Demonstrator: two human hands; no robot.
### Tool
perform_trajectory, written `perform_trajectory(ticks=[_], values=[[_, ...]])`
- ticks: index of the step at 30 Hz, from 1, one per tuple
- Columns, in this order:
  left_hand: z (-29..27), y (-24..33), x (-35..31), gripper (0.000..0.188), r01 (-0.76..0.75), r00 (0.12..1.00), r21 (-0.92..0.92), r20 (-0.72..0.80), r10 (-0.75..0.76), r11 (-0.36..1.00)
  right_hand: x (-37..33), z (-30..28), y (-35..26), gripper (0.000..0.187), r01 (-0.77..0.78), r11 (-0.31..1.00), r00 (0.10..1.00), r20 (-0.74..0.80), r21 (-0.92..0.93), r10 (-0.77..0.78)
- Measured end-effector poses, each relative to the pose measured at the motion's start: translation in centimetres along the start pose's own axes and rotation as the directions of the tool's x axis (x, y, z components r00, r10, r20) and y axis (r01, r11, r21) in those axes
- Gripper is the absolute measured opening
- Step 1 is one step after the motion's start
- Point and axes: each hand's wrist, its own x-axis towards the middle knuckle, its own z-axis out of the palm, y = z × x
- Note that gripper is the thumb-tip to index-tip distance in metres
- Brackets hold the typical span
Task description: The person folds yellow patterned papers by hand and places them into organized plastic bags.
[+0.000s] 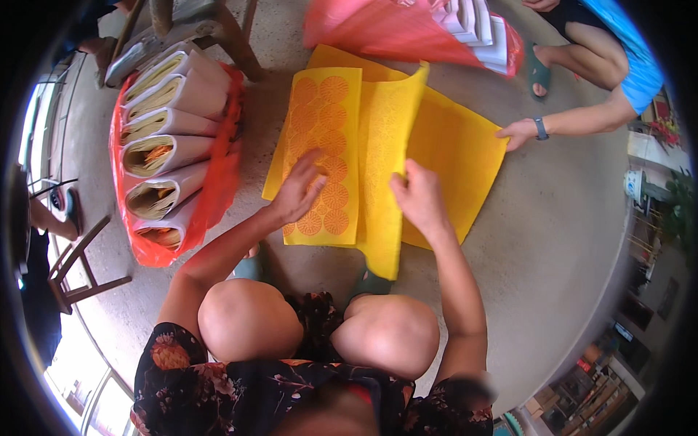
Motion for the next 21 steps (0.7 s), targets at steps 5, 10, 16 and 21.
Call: perform_trajectory(ticks=[5,10,16,21], values=[[-0.5,-2.8,-0.1,0.031,-0.011,0.971,0.481,-0.205,0.125,0.877,2.0,4.0,-5.0,0.020,0.224,0.960,0.958,0.219,-0.168,-0.186],[0.5,-5.5,-1.1,0.043,0.055,0.987,0.470,-0.160,0.024,0.881,4.7,10.7,-5.3,0.029,0.235,0.936,0.906,0.408,-0.261,-0.113],[-0.4,-1.6,0.3,0.055,0.481,0.875,0.175,-0.167,-0.455,0.859,2.4,6.2,2.6,0.032,0.346,0.899,0.927,-0.052,-0.267,-0.372],[0.9,0.2,1.8,0.080,0.533,0.841,0.288,-0.077,-0.535,0.796,0.2,5.8,6.8,0.066,0.422,0.731,0.907,0.231,-0.537,-0.354]])
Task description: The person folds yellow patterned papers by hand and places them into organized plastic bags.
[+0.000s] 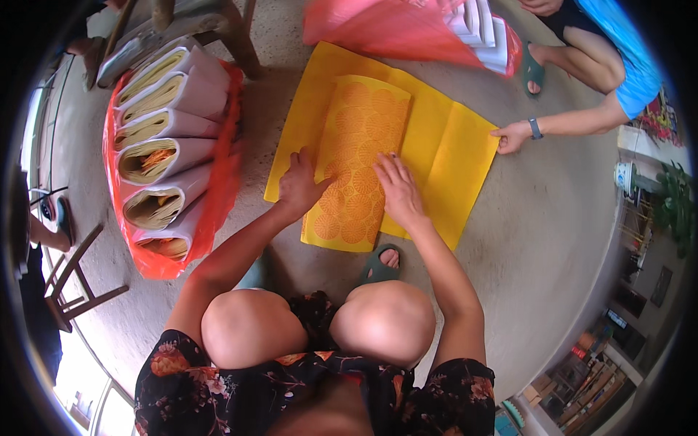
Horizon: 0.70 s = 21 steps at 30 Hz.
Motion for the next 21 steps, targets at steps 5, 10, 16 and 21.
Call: perform_trajectory(ticks=[5,10,16,21], values=[[2.3,-1.2,-0.1,0.073,0.022,1.000,-0.116,-0.015,-0.024,0.993,-0.1,1.1,-0.2,0.078,0.102,0.985,0.985,0.121,0.140,-0.120],[3.1,-3.5,-1.8,0.065,0.110,0.984,-0.214,-0.117,-0.137,0.971,0.7,2.6,-0.8,0.067,0.085,0.981,0.989,-0.136,0.176,-0.061],[2.3,-3.5,-2.0,0.065,0.124,0.989,-0.221,0.111,-0.101,0.967,0.8,6.4,4.6,0.055,-0.659,0.437,0.561,0.014,0.612,0.828],[3.5,-5.3,-1.9,0.061,-0.103,0.991,-0.102,-0.100,0.093,0.989,2.0,6.6,5.6,0.049,-0.646,0.350,0.661,0.268,0.678,0.701]])
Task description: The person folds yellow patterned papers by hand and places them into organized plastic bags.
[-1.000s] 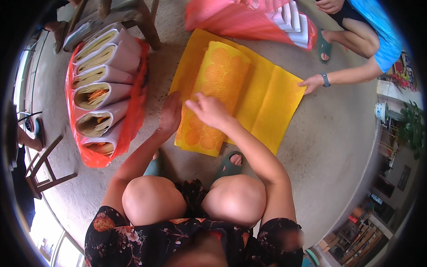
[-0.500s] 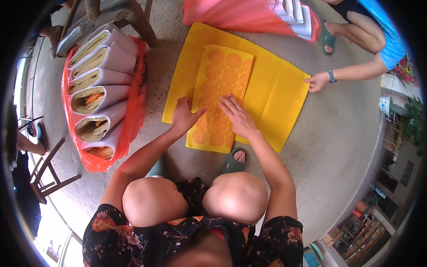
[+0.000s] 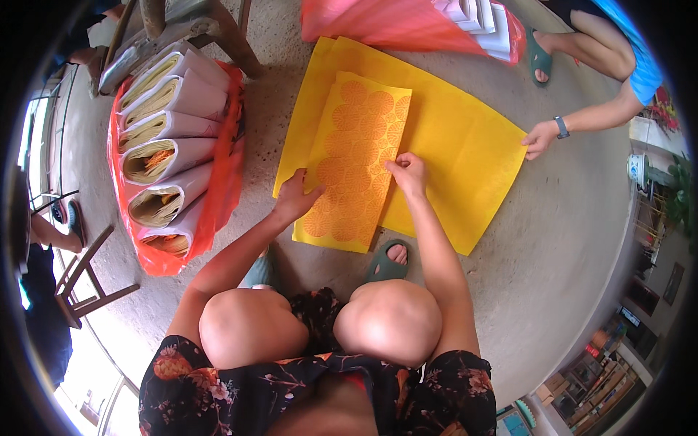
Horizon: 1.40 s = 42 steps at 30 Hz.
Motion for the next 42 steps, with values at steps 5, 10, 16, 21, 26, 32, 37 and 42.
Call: perform_trajectory(ticks=[5,10,16,21,26,32,37,42], values=[[-4.0,-2.2,0.1,0.042,0.051,0.996,-0.264,0.088,-0.028,0.963,-3.8,3.0,-2.4,0.034,-0.025,0.933,0.969,0.239,0.360,-0.066],[-10.2,-2.2,0.9,0.061,-0.449,0.807,0.438,-0.175,0.564,0.779,-5.0,2.4,-7.6,0.032,-0.259,0.741,0.814,0.553,0.619,-0.177],[-11.4,-1.8,-0.3,0.068,-0.616,0.696,0.361,-0.166,0.699,0.700,-4.1,3.6,-8.9,0.037,-0.371,0.735,0.698,0.692,0.567,-0.183],[-11.2,-0.6,-0.9,0.067,-0.747,0.651,0.262,0.109,0.751,0.610,-2.9,4.4,-5.2,0.037,-0.286,0.827,0.782,0.616,0.485,-0.091],[-8.0,-4.3,-1.3,0.057,-0.824,0.566,0.204,0.360,0.742,0.529,-4.7,3.2,-4.8,0.023,0.552,0.798,0.834,0.180,-0.243,-0.522],[-6.2,-4.4,-2.7,0.039,-0.754,0.630,-0.017,0.265,0.730,0.657,-6.0,3.5,-5.4,0.024,0.453,0.849,0.681,0.508,0.272,-0.527],[-5.6,-3.4,-2.4,0.024,0.066,0.994,-0.328,0.103,-0.034,0.942,-2.1,2.3,-5.3,0.053,-0.185,0.786,0.749,0.602,0.590,-0.275],[-3.7,-3.8,1.2,0.034,0.221,0.968,-0.403,-0.018,-0.249,0.888,1.0,2.6,-4.9,0.045,-0.087,0.882,0.807,0.552,0.462,-0.210]])
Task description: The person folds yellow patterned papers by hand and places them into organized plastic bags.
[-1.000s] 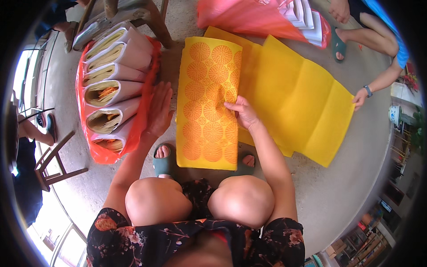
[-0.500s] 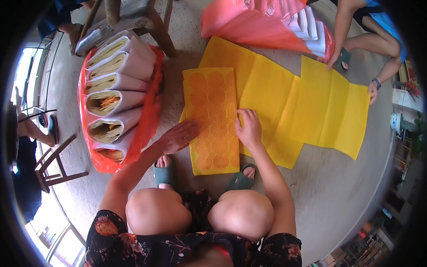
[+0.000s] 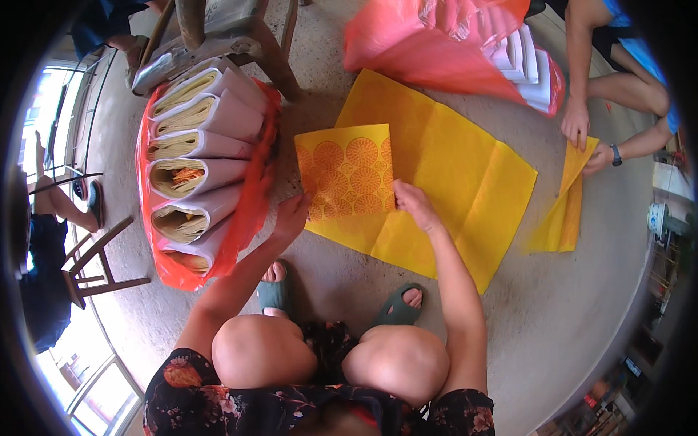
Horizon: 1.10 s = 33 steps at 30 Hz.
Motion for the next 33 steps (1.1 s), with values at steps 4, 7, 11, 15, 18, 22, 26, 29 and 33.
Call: perform_trajectory(ticks=[4,7,11,15,18,22,26,29,33], values=[[0.0,-0.6,0.7,0.029,0.003,0.999,0.179,-0.049,0.006,0.984,2.3,1.9,2.2,0.040,0.146,0.818,0.936,-0.191,-0.556,-0.297],[-0.1,1.1,-0.2,0.028,-0.080,0.976,0.439,-0.148,0.160,0.895,2.7,2.1,2.2,0.040,0.044,0.762,0.931,-0.250,-0.646,-0.265],[-0.3,4.1,-0.6,0.057,-0.702,0.673,0.483,0.211,0.708,0.523,3.3,1.4,2.2,0.042,0.028,0.775,0.934,-0.259,-0.631,-0.245],[2.1,4.1,0.7,0.062,-0.741,0.658,0.415,0.607,0.447,0.527,3.2,1.2,1.5,0.039,-0.140,0.815,0.948,-0.313,-0.562,-0.053],[1.2,1.8,0.8,0.055,-0.763,0.644,0.523,0.565,0.516,0.379,0.8,5.6,-3.5,0.030,0.102,0.306,0.823,-0.092,-0.947,-0.560],[1.0,2.5,0.9,0.045,-0.748,0.659,0.542,0.535,0.529,0.384,-0.8,6.9,-6.1,0.031,0.616,-0.088,0.615,0.548,-0.783,-0.567],[-0.2,3.3,2.0,0.038,-0.697,0.714,0.294,0.373,0.593,0.654,0.7,2.1,-2.3,0.029,0.620,0.286,0.753,0.453,-0.731,-0.477],[-0.5,-0.1,2.5,0.038,-0.225,0.971,-0.009,0.079,0.225,0.974,3.4,1.9,-1.5,0.026,0.388,0.686,0.914,0.164,-0.616,-0.370],[-0.1,1.8,3.9,0.036,0.090,0.986,-0.112,-0.129,-0.104,0.990,6.9,1.8,-2.9,0.021,0.309,0.701,0.938,0.086,-0.643,-0.335]])
